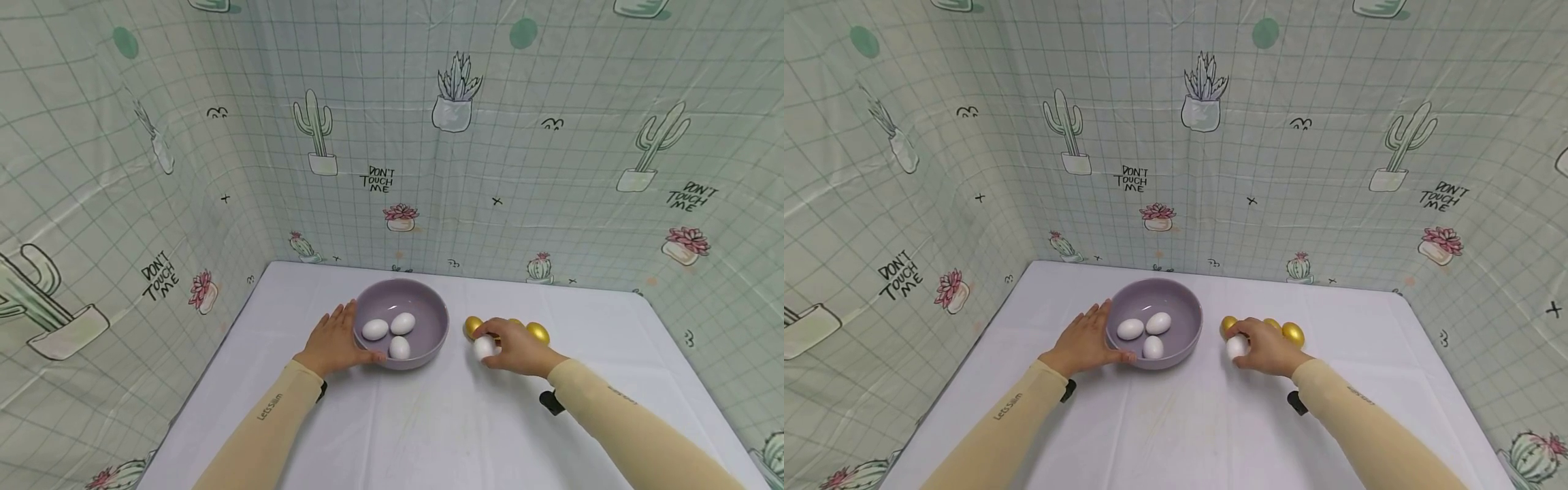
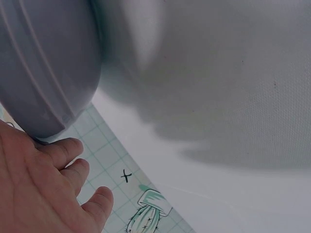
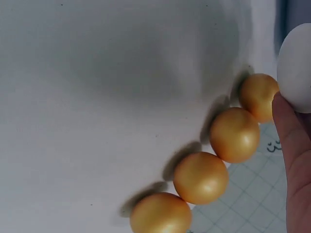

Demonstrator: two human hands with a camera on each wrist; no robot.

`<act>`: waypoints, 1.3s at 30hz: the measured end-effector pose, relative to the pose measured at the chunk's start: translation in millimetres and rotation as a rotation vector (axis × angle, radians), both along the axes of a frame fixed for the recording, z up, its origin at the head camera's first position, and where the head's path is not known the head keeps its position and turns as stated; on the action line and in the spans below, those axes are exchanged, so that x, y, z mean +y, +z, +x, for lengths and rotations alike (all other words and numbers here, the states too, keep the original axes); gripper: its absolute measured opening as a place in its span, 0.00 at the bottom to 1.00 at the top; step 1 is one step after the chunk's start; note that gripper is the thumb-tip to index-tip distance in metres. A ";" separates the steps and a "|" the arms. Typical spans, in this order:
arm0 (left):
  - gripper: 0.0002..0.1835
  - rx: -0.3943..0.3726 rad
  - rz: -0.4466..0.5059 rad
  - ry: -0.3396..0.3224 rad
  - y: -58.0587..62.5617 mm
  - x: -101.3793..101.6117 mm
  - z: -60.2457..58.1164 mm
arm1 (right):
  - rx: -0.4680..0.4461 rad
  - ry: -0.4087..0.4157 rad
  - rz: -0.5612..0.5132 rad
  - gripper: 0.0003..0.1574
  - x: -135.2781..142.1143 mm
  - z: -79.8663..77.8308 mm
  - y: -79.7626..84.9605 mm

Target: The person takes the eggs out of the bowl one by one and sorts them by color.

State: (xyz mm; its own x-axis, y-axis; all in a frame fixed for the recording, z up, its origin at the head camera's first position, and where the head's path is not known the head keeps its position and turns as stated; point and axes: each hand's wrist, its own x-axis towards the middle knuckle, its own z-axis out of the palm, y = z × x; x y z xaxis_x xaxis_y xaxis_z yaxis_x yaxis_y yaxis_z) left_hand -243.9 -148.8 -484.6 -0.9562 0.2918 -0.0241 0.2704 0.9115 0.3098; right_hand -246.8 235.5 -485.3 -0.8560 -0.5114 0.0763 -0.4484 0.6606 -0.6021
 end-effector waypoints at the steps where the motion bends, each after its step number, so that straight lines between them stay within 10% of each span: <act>1: 0.74 0.001 -0.001 0.000 0.0 0.0 -0.1 | 0.001 -0.006 0.004 0.25 0.0 0.3 -2.0; 39: 0.75 -0.007 -0.031 0.005 -5.1 -0.2 -3.9 | -0.002 0.037 0.169 0.28 -5.6 0.2 -21.8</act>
State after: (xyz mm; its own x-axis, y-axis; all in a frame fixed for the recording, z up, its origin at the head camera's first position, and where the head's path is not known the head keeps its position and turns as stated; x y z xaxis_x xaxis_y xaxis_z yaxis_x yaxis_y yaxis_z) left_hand -247.8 -149.0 -489.8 -0.9573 0.2865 -0.0393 0.2643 0.9220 0.2830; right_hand -246.6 230.0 -507.1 -0.8362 -0.5481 -0.0156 -0.4732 0.7356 -0.4847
